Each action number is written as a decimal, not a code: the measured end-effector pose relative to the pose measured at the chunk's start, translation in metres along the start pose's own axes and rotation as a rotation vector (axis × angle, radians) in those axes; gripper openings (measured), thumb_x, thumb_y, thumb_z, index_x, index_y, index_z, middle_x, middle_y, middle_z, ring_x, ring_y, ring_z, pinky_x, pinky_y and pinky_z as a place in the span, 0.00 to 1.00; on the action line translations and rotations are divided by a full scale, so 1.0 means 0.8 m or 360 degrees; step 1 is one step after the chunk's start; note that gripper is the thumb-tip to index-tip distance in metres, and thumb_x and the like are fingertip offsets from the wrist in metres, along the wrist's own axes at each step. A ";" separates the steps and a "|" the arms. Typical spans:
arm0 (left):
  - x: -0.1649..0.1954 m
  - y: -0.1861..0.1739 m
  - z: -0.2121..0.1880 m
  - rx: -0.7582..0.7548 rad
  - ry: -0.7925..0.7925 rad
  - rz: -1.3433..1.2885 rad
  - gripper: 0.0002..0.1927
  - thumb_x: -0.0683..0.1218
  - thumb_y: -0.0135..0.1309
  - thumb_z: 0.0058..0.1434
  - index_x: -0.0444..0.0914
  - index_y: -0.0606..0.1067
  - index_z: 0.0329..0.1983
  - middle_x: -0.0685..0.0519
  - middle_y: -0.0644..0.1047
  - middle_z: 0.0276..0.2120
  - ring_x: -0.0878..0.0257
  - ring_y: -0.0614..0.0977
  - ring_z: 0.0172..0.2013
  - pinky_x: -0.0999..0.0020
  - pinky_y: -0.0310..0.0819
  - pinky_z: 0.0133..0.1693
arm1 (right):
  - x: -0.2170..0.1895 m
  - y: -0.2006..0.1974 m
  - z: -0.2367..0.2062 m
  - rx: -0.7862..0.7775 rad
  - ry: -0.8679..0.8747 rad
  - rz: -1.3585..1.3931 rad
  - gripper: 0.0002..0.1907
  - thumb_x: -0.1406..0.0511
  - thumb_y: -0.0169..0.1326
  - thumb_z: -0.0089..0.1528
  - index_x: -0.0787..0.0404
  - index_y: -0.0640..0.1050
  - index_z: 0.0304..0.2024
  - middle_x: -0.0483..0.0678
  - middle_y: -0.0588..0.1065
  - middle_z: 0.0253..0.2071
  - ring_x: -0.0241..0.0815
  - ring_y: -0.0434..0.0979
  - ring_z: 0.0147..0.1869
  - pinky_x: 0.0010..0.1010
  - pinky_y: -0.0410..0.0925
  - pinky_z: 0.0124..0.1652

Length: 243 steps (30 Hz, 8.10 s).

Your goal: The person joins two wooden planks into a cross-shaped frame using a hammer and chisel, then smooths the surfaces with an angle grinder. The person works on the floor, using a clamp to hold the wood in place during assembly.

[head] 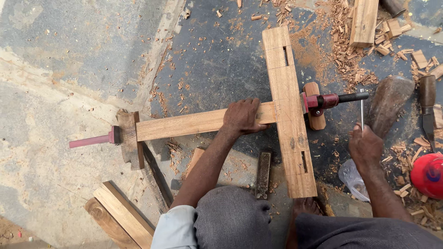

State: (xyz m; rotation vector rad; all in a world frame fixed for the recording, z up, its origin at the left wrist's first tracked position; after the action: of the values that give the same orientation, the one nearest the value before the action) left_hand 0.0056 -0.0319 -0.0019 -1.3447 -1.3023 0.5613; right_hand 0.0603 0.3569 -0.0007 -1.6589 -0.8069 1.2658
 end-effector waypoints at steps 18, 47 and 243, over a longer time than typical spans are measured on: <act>0.004 -0.003 -0.004 -0.0030 -0.0018 -0.0046 0.42 0.75 0.61 0.51 0.40 0.71 0.53 0.48 0.76 0.42 0.54 0.80 0.45 0.48 0.75 0.48 | 0.008 0.060 0.103 0.0663 -0.0213 0.2273 0.21 0.61 0.53 0.78 0.55 0.67 0.29 0.44 0.66 0.26 0.34 0.62 0.27 0.29 0.63 0.36; -0.019 -0.022 0.028 0.0002 0.0104 -0.0034 0.44 0.78 0.61 0.47 0.40 0.71 0.51 0.45 0.79 0.38 0.49 0.83 0.42 0.49 0.80 0.44 | 0.053 0.046 -0.230 -0.1288 0.0484 -0.0369 0.33 0.47 0.58 0.61 0.63 0.75 0.58 0.57 0.81 0.51 0.53 0.84 0.52 0.48 0.75 0.53; 0.037 -0.075 -0.123 0.0454 0.0416 -0.0140 0.19 0.48 0.60 0.57 0.44 0.71 0.51 0.42 0.63 0.70 0.44 0.68 0.68 0.43 0.65 0.64 | -0.047 -0.063 -0.126 -0.0353 0.0025 0.0702 0.27 0.56 0.51 0.68 0.61 0.73 0.66 0.57 0.76 0.60 0.48 0.77 0.61 0.39 0.70 0.58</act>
State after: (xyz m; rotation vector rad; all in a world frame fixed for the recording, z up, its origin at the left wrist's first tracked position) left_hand 0.0797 -0.0562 0.0883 -1.0794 -1.0204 0.4727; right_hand 0.1480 0.3187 0.0706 -2.1037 -0.6055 1.4989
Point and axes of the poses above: each hand's wrist, its own z-axis towards the middle knuckle, its own y-axis out of the palm, x = y × z, the point moved 1 cm from there along z, towards the middle knuckle
